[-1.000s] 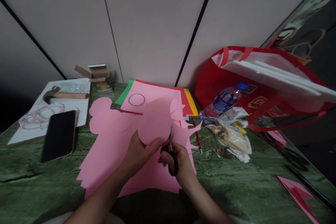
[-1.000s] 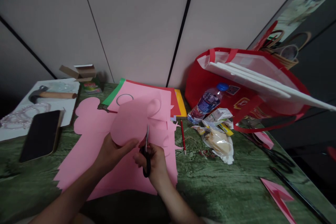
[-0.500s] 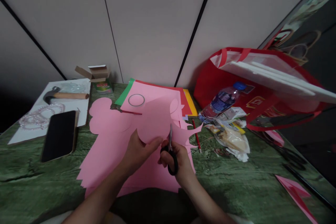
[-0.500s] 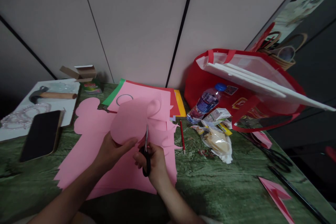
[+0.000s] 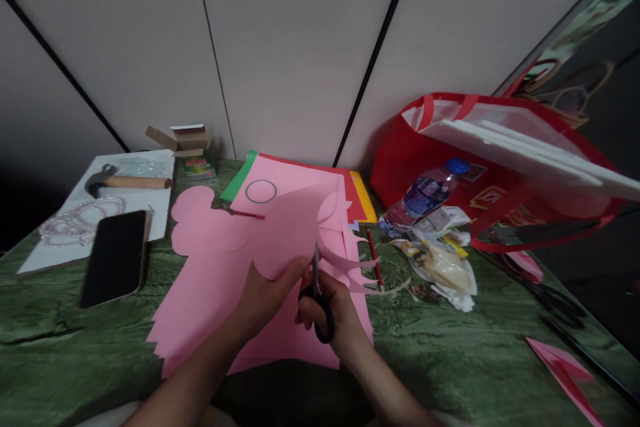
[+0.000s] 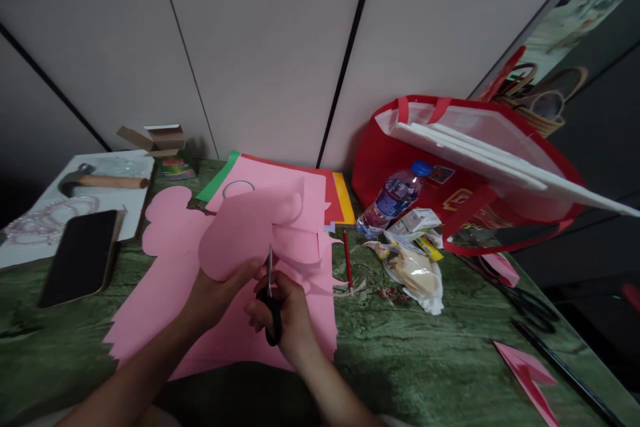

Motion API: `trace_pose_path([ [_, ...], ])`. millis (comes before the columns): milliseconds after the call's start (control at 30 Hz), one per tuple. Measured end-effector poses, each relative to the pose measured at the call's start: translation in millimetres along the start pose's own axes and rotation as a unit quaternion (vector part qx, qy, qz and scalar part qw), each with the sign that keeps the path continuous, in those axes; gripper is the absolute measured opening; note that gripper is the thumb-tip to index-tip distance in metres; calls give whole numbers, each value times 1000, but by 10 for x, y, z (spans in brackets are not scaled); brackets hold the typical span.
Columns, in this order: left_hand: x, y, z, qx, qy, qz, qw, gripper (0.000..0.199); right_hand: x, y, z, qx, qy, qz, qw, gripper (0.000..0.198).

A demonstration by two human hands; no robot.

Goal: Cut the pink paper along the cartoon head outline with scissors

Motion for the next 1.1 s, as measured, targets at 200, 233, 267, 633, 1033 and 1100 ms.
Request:
trace_pose_path([
  [200,-8,10,26,23,1,14,1000,20,3,18,-23,-6,13,-18,1000,22],
  [233,-12,9,22,29,5,10,1000,19,5,27,-33,-2,21,-14,1000,24],
  [267,-17,7,17,34,11,8,999,16,7,36,-43,4,28,-11,1000,26],
  [633,-27,-24,3,32,13,-19,999,17,17,82,-77,34,47,-27,998,33],
  [1033,-37,-30,-25,37,2,-18,999,16,25,95,-28,13,51,-16,999,29],
  [1100,-37,-31,-25,40,1,-25,999,15,24,94,-34,8,53,-12,998,28],
])
Point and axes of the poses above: each hand's wrist, its own x-axis towards the middle knuckle, its own y-axis out of the back of the hand, z = x × y, the point moved 1 cm from there along x, towards the middle knuckle, and after that the axes turned 8 degrees about z, right-handed, at the moved point
